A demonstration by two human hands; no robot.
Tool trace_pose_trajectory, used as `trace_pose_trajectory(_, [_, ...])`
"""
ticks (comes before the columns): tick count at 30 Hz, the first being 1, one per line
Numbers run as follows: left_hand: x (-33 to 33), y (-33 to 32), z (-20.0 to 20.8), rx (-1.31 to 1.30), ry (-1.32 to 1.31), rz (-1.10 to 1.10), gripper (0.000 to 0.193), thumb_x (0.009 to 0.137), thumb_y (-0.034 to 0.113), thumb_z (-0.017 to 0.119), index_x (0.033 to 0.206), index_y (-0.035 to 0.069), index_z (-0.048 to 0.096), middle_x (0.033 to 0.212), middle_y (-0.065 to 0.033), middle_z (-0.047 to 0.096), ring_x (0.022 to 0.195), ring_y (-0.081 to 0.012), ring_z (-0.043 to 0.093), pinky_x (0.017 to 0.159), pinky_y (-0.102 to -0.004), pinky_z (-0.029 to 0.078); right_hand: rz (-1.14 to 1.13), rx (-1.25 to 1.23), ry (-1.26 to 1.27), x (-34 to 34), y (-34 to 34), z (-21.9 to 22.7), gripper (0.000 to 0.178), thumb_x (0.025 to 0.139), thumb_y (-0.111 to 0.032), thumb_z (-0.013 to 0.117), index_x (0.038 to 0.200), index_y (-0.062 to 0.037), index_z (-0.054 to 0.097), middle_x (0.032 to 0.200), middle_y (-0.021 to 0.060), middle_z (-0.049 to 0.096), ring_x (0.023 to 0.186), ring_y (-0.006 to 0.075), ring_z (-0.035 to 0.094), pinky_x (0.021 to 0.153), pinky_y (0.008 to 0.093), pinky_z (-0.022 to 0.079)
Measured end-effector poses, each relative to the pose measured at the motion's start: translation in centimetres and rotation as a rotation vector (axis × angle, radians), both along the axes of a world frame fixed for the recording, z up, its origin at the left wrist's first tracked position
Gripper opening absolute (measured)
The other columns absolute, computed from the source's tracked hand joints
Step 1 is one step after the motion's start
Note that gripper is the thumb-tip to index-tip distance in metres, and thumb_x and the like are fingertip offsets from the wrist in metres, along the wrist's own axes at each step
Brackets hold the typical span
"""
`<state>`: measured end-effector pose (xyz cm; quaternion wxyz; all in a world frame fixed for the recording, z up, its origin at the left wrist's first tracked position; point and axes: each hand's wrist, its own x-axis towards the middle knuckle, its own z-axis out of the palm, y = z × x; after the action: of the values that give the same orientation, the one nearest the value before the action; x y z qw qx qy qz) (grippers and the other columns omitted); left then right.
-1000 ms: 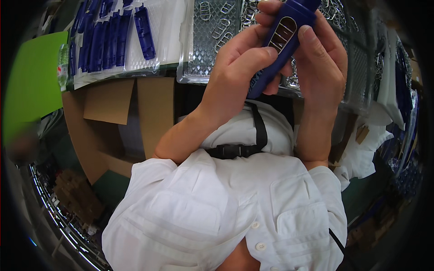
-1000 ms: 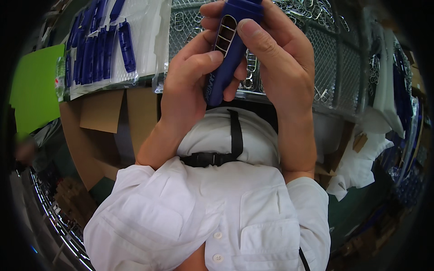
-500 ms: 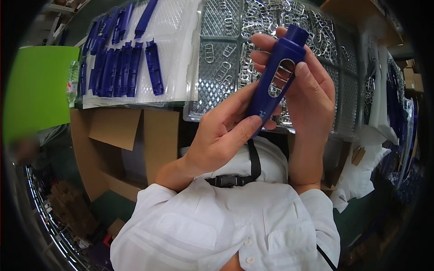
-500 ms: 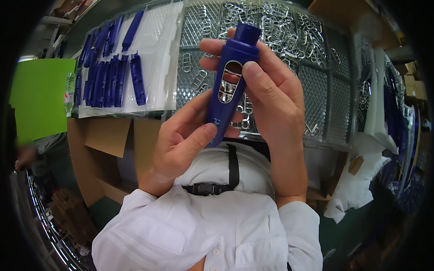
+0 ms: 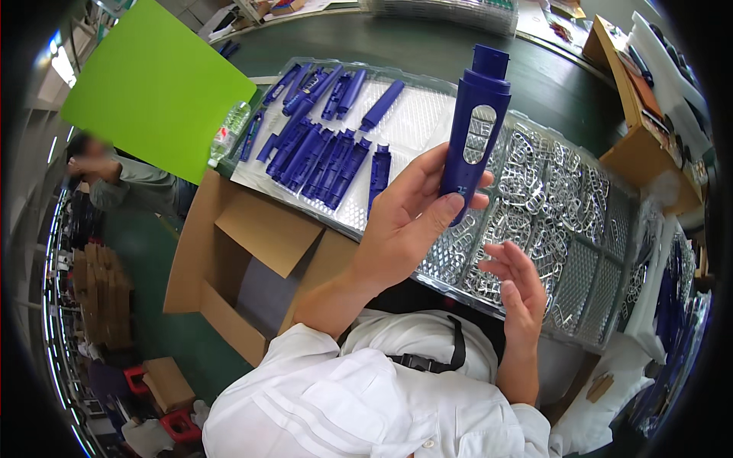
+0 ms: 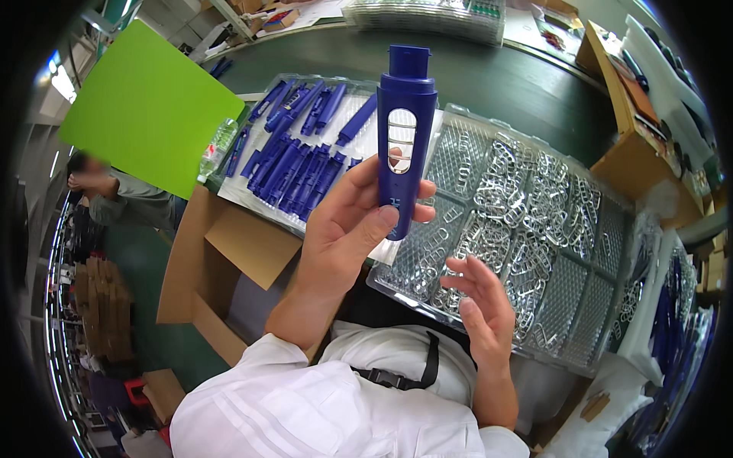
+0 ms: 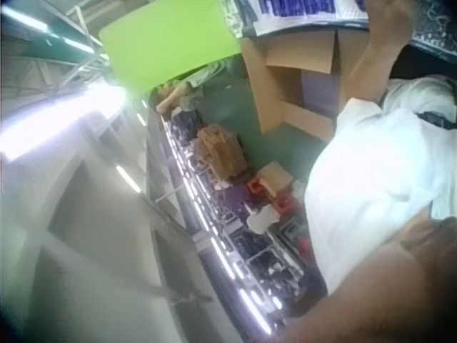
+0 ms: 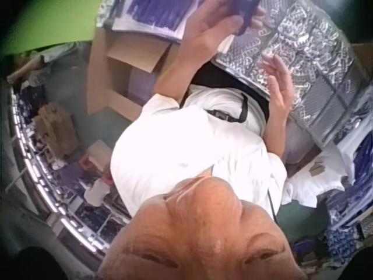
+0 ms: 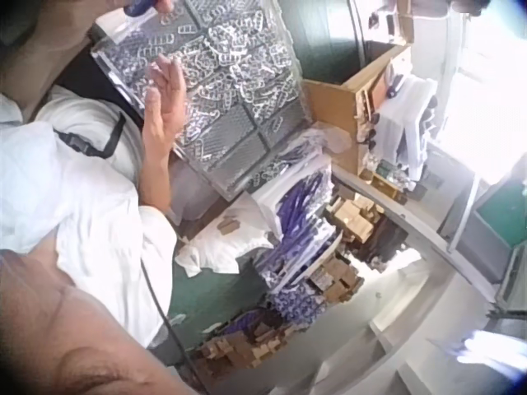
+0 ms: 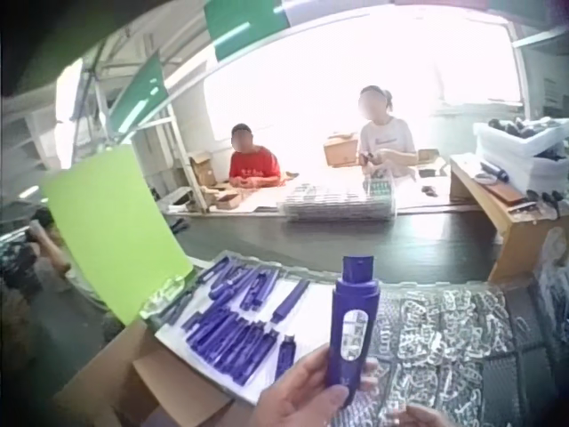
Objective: Assembling electronic components by inserting small metal pieces into blue plastic housings and placing them into a box.
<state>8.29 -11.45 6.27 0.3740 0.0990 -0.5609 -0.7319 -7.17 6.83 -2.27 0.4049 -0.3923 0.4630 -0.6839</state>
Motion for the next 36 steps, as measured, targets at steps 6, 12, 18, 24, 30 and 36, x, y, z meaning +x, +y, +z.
trace_pose_trajectory(6, [-0.8, -1.0, 0.5, -0.007, -0.017, 0.116, 0.057, 0.103, 0.008, 0.063, 0.154, -0.005, 0.04, 0.13, -0.0237, 0.067, 0.112, -0.0284, 0.071, 0.101, -0.0388, 0.053, -0.015, 0.037, -0.04, -0.2, 1.6, -1.0, 0.054, 0.103, -0.012, 0.058, 0.15, 0.0084, 0.044, 0.14, 0.0235, 0.061, 0.119, 0.0285, 0.065, 0.107, 0.0411, 0.048])
trace_pose_trajectory(12, [-3.7, -3.8, 0.1, -0.065, -0.088, 0.164, 0.056, 0.101, 0.006, 0.062, 0.152, -0.005, 0.043, 0.128, -0.0237, 0.068, 0.106, -0.0292, 0.074, 0.097, -0.038, 0.055, -0.14, 0.084, -0.062, -1.4, 3.9, -1.4, 0.057, 0.102, -0.022, 0.062, 0.147, 0.0103, 0.047, 0.132, 0.0239, 0.065, 0.112, 0.0279, 0.068, 0.103, 0.0418, 0.05])
trace_pose_trajectory(18, [-15.3, -18.0, -4.8, -0.022, -0.262, 0.198, 0.034, 0.101, 0.012, 0.065, 0.13, -0.004, 0.06, 0.115, -0.013, 0.073, 0.098, -0.0207, 0.075, 0.082, -0.0342, 0.062, -0.26, 0.122, -0.096, -3.0, 6.8, -1.6, 0.054, 0.102, -0.022, 0.062, 0.144, 0.0095, 0.05, 0.13, 0.0231, 0.066, 0.107, 0.0264, 0.069, 0.1, 0.0407, 0.052])
trace_pose_trajectory(24, [-20.5, -39.6, -9.5, 0.17, -0.434, 0.494, 0.032, 0.105, 0.023, 0.061, 0.129, 0.001, 0.064, 0.121, -0.0125, 0.071, 0.114, -0.0247, 0.07, 0.1, -0.0453, 0.053, -0.355, 0.149, -0.083, -4.3, 8.9, -2.2, 0.05, 0.102, -0.019, 0.061, 0.142, 0.0086, 0.052, 0.128, 0.0215, 0.067, 0.106, 0.0244, 0.069, 0.099, 0.0383, 0.052])
trace_pose_trajectory(30, [-9.8, -26.4, -4.7, -0.028, -0.086, 0.538, 0.038, 0.104, 0.013, 0.047, 0.139, 0.005, 0.061, 0.14, -0.0109, 0.065, 0.124, -0.022, 0.063, 0.104, -0.0408, 0.044, -0.505, 0.26, 0.015, -3.3, 11.1, -3.1, 0.045, 0.1, -0.005, 0.056, 0.142, 0.0082, 0.053, 0.13, 0.0202, 0.066, 0.11, 0.0245, 0.068, 0.102, 0.0382, 0.052])
trace_pose_trajectory(36, [14.1, -14.8, -6.8, -0.174, 0.063, 1.133, 0.047, 0.103, 0.017, 0.042, 0.146, 0.002, 0.055, 0.144, -0.0106, 0.062, 0.122, -0.0216, 0.061, 0.106, -0.039, 0.043, -0.451, 0.433, 0.926, -5.2, 8.2, -3.2, 0.033, 0.101, 0.003, 0.057, 0.132, 0.0043, 0.063, 0.131, 0.0163, 0.068, 0.12, 0.0302, 0.065, 0.105, 0.0399, 0.049])
